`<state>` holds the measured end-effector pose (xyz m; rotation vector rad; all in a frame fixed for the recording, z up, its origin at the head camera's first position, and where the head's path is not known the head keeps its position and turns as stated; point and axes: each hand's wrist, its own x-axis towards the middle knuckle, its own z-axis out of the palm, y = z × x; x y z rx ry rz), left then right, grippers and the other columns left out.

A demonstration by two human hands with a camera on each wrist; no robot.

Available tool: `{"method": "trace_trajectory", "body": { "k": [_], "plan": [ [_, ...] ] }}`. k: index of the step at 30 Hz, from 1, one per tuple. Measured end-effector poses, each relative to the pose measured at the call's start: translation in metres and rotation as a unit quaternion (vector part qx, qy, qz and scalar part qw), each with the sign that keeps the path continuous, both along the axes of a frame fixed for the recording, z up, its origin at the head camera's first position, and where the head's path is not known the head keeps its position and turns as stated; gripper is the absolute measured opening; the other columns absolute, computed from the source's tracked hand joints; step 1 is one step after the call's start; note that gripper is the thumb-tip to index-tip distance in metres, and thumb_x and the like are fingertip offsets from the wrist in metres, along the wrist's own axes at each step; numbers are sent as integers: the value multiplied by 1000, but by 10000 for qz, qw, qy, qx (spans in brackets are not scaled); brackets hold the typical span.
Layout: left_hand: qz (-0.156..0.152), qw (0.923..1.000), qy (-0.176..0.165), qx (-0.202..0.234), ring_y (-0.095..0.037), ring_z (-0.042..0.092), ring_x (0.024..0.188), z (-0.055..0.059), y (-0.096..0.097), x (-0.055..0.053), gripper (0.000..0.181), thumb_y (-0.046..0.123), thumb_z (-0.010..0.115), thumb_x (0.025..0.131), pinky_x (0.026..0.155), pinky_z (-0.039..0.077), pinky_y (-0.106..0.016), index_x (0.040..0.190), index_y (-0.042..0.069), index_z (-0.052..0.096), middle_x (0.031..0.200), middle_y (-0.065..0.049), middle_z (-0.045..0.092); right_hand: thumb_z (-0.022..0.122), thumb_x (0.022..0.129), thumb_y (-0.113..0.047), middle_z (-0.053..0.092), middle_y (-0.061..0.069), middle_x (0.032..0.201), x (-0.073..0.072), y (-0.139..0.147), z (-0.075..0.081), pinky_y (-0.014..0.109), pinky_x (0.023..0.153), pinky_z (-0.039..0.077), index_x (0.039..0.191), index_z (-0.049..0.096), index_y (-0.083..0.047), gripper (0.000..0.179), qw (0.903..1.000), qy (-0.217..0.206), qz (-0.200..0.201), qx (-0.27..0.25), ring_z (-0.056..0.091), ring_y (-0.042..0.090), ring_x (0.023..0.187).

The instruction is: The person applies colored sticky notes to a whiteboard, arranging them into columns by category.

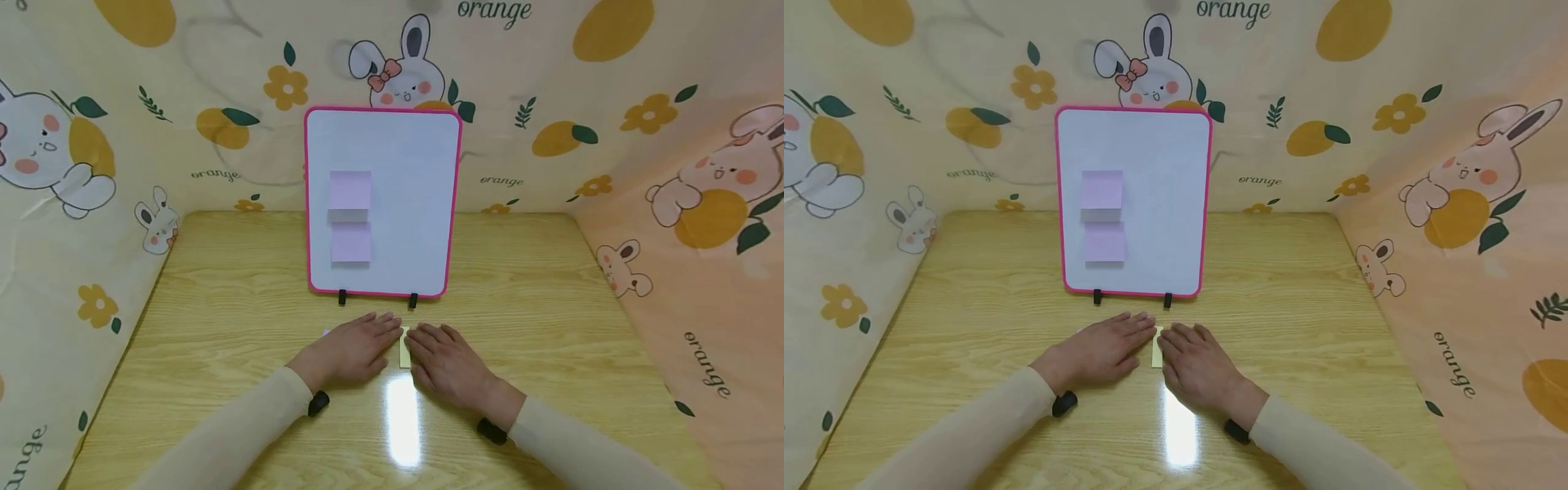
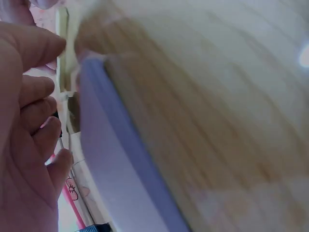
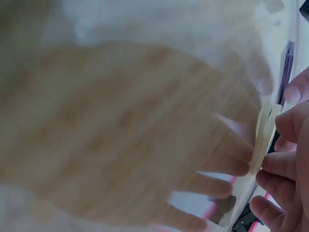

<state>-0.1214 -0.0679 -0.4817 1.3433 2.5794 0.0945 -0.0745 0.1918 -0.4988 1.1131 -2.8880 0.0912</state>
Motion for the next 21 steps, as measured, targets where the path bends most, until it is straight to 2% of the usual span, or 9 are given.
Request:
{"method": "trace_trajectory", "body": {
  "k": [7,12,17,21],
  "plan": [
    [-345,9992,156,-117,-20,23,163,-4,-2,-3,69,49,43,112,134,22,-40,167,10,31,175,-5,28,56,107,-36,57,9,156,4,-1,-2,59,118,45,152,57,-8,53,9998,148,112,-53,51,31,147],
    [-437,9990,27,-30,-21,24,162,-5,-5,-7,87,66,48,104,134,21,-39,167,9,30,174,-6,28,58,107,-41,59,11,154,4,-2,-3,58,119,44,149,59,-6,55,9995,241,213,-2,52,31,145],
    [-456,9989,-49,39,-21,23,163,-8,-6,-10,103,76,53,93,135,19,-38,167,8,30,174,-7,29,59,105,-49,65,6,141,0,-4,-2,54,120,43,137,64,-9,51,9980,392,499,-81,55,27,138],
    [-459,9989,-37,38,-20,22,163,-9,-6,-11,106,78,54,91,135,18,-38,167,8,31,174,-7,29,63,103,-52,67,2,128,-3,-6,-2,47,114,47,124,66,-12,45,9956,578,717,-145,57,24,130]
  ]
}}
